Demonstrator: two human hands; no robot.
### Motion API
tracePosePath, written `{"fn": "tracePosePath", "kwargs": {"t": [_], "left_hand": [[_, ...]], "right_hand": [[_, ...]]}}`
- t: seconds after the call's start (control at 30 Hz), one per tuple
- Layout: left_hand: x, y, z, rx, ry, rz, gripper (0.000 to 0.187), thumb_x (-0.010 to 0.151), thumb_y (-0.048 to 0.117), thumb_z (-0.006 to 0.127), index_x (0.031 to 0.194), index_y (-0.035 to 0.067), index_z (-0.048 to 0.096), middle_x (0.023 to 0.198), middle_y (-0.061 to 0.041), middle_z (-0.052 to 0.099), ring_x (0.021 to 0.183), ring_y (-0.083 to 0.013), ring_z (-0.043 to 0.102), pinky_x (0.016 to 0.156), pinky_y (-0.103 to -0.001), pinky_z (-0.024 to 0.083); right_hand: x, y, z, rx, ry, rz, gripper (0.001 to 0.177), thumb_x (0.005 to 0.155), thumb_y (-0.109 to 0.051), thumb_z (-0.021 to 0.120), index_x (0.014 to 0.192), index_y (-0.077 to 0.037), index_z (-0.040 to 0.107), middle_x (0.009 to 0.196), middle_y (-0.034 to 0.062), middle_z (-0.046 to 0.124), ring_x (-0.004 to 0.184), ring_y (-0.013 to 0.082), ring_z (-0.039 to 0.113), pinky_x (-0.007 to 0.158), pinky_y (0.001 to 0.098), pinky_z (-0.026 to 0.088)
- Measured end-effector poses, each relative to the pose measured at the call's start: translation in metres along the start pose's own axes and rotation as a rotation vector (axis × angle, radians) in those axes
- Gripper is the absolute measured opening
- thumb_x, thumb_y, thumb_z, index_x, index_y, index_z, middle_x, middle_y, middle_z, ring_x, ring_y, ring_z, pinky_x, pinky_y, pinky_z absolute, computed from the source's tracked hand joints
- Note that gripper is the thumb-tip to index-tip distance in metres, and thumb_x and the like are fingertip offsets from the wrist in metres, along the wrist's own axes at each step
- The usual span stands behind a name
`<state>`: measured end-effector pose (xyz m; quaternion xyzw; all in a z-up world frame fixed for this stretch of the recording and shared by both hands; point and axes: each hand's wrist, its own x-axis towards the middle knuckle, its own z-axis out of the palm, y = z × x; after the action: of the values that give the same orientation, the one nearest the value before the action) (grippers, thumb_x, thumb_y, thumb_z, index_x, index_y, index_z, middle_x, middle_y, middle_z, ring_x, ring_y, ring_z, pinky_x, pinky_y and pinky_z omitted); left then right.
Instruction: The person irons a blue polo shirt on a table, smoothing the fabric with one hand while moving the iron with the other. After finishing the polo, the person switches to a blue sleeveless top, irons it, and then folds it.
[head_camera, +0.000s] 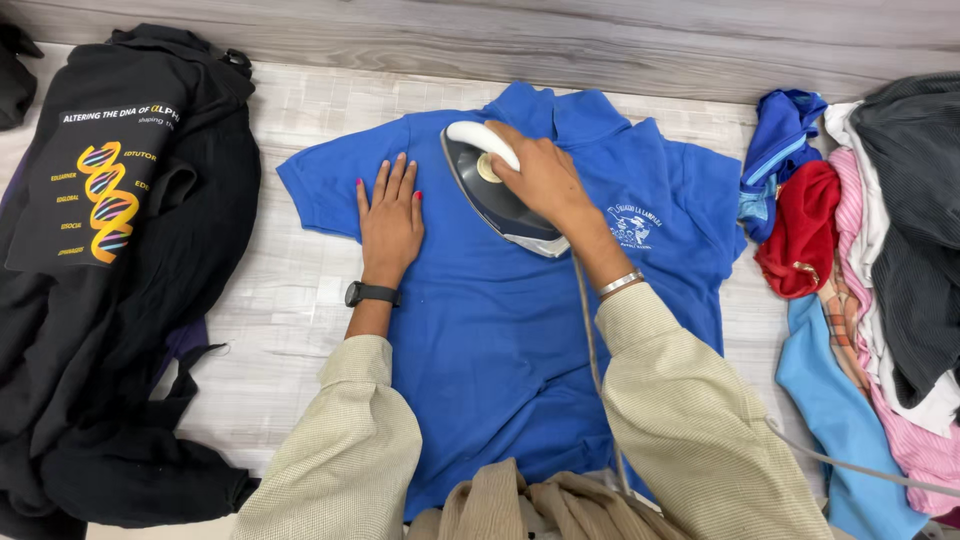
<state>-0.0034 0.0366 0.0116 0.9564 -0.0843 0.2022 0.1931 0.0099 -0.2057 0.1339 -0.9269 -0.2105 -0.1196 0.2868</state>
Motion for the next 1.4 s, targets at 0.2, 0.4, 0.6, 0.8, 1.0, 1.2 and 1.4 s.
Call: {"fn": "tracePosePath", "kwargs": {"t": [0.2,0.4,0.6,0.8,1.0,1.2,1.4], "left_hand": [[-0.001,0.001,0.0,0.014,0.002,0.0,0.048,0.107,0.023,0.044,0.153,0.011,0.048,0.164,-0.005,0.039,0.153,-0.026,0.03,0.124,-0.059,0.013],[-0.003,0.002,0.001,-0.001,-0.002,-0.007,0.047,0.108,0.023,0.044,0.153,0.01,0.049,0.164,-0.006,0.039,0.153,-0.0262,0.03,0.124,-0.059,0.012],[-0.004,-0.002,-0.001,-0.119,0.014,-0.041,0.048,0.109,0.024,0.04,0.153,0.006,0.048,0.162,-0.009,0.042,0.152,-0.0266,0.033,0.125,-0.057,0.012],[-0.004,-0.003,-0.008,-0.257,0.022,-0.096,0.049,0.111,0.028,0.035,0.153,0.006,0.048,0.159,-0.01,0.047,0.153,-0.0263,0.035,0.127,-0.053,0.012],[-0.007,0.005,-0.021,-0.362,0.036,-0.074,0.05,0.111,0.031,0.032,0.152,0.009,0.05,0.156,-0.01,0.052,0.15,-0.0248,0.038,0.125,-0.053,0.009],[-0.007,0.005,-0.025,-0.447,0.015,-0.116,0.051,0.111,0.035,0.029,0.149,0.013,0.054,0.152,-0.008,0.056,0.148,-0.0216,0.043,0.127,-0.052,0.01],[-0.005,0.0,-0.011,-0.263,-0.046,-0.028,0.049,0.111,0.035,0.031,0.148,0.013,0.055,0.157,-0.004,0.051,0.151,-0.0197,0.037,0.126,-0.053,0.01]], "right_hand": [[-0.005,-0.006,0.001,-0.079,0.011,0.042,0.047,0.096,-0.037,0.066,0.141,-0.022,0.063,0.096,0.0206,0.075,0.088,0.0429,0.071,0.078,0.0525,0.054],[0.0,-0.017,0.024,-0.171,0.164,0.199,0.045,0.1,-0.034,0.063,0.14,-0.013,0.062,0.088,0.0249,0.073,0.081,0.044,0.071,0.073,0.0537,0.054],[-0.012,-0.012,-0.01,0.076,-0.048,-0.148,0.048,0.097,-0.036,0.067,0.141,-0.018,0.063,0.107,0.0176,0.076,0.091,0.0394,0.073,0.078,0.0479,0.056],[-0.014,-0.018,-0.01,0.032,-0.087,-0.062,0.047,0.094,-0.039,0.068,0.138,-0.023,0.066,0.103,0.0139,0.078,0.091,0.0387,0.072,0.078,0.0489,0.055],[-0.001,-0.024,0.023,-0.085,0.135,0.19,0.044,0.099,-0.037,0.066,0.139,-0.022,0.063,0.097,0.0208,0.074,0.09,0.0412,0.072,0.08,0.0512,0.056],[-0.024,-0.022,-0.003,0.125,-0.071,-0.11,0.046,0.094,-0.035,0.068,0.138,-0.023,0.064,0.104,0.0177,0.077,0.091,0.04,0.073,0.079,0.0498,0.056],[-0.063,-0.056,0.0,-0.073,-0.018,0.195,0.048,0.096,-0.038,0.066,0.143,-0.027,0.062,0.096,0.0203,0.075,0.089,0.042,0.072,0.078,0.0517,0.055]]}}
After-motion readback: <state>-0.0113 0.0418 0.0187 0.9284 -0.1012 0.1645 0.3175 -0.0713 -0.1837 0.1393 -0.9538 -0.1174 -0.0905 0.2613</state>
